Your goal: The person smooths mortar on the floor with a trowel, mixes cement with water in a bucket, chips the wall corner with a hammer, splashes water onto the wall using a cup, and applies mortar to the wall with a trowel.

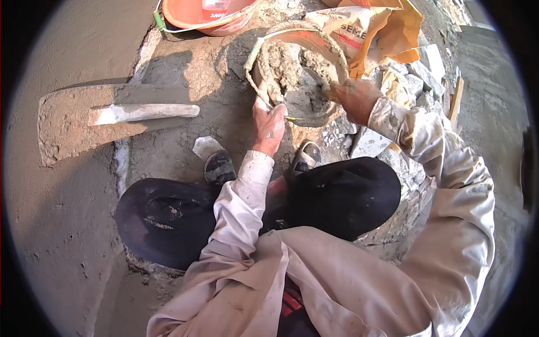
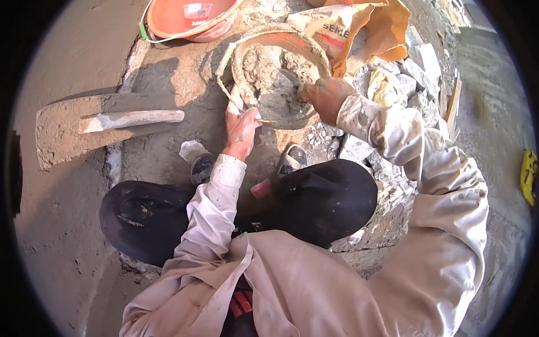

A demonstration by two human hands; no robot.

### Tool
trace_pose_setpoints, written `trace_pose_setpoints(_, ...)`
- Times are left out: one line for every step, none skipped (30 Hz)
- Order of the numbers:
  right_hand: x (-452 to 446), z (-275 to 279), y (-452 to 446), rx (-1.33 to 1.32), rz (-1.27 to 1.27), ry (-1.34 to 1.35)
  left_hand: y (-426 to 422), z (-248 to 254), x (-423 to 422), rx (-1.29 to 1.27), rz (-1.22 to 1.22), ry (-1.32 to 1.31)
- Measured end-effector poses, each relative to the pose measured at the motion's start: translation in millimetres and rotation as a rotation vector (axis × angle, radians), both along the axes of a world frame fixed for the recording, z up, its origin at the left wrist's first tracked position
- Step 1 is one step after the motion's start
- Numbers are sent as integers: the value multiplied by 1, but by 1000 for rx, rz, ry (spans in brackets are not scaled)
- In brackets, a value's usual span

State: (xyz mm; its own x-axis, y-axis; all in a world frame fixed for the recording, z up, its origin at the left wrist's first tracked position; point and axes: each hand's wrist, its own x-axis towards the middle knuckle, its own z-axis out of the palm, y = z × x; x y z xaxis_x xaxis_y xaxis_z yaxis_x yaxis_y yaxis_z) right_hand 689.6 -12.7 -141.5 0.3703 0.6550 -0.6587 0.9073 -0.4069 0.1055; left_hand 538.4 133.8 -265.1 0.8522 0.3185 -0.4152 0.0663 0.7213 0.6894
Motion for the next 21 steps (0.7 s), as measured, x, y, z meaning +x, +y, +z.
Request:
trace_pose_setpoints(-2,3,-13,97,129,-82,-4,-6,2,29,26,-13)
trace_pose_setpoints(5,6,-35,196,261,-163,-9,-17,5,58,57,-26)
trace_pose_setpoints(24,-5,-64,416,368,-229,-13,-21,4,99,64,-18)
trace_pose_setpoints(40,-8,-74,580,316,-261,-17,-24,3,140,71,-9)
trace_pose_setpoints(52,-7,-73,450,223,-322,-18,-23,3,201,59,9)
trace_pose_setpoints(63,-4,-70,320,128,-383,-19,-23,3,233,47,7)
trace_pose_setpoints(76,-6,-49,133,9,-297,-20,-23,3,264,36,6)
trace_pose_setpoints(87,-13,-21,-50,-107,-211,-21,-22,3,296,25,5)
trace_pose_setpoints(92,-48,-14,-154,-106,-109,-22,-29,1,322,9,2)
trace_pose_setpoints(88,-82,-10,-258,-105,-1,-21,-26,0,333,4,-5)
trace_pose_setpoints(75,-87,-1,-273,-168,16,-19,-24,-1,344,-1,-13)
trace_pose_setpoints(68,-91,10,-279,-229,28,-16,-23,0,315,20,-74)
trace_pose_setpoints(68,-93,-2,-192,-183,109,-11,-28,1,244,68,-56)
trace_pose_setpoints(63,-93,-11,-310,-334,170,-14,-29,-6,151,113,-18)
trace_pose_setpoints(56,-75,-14,-309,-485,198,-5,-21,-7,45,57,-3)
trace_pose_setpoints(41,-59,-13,-296,-628,233,5,-22,-5,64,-10,-69)
trace_pose_setpoints(27,-55,-23,-194,-613,332,3,-27,-10,53,19,-25)
trace_pose_setpoints(28,-58,-36,-80,-591,421,2,-32,-9,52,53,5)
trace_pose_setpoints(30,-101,-62,-83,-845,608,1,-31,-11,64,80,5)
trace_pose_setpoints(21,-98,-49,-102,-889,633,-2,-34,-12,96,65,-17)
trace_pose_setpoints(11,-93,-33,-121,-934,657,0,-27,-10,87,43,-63)
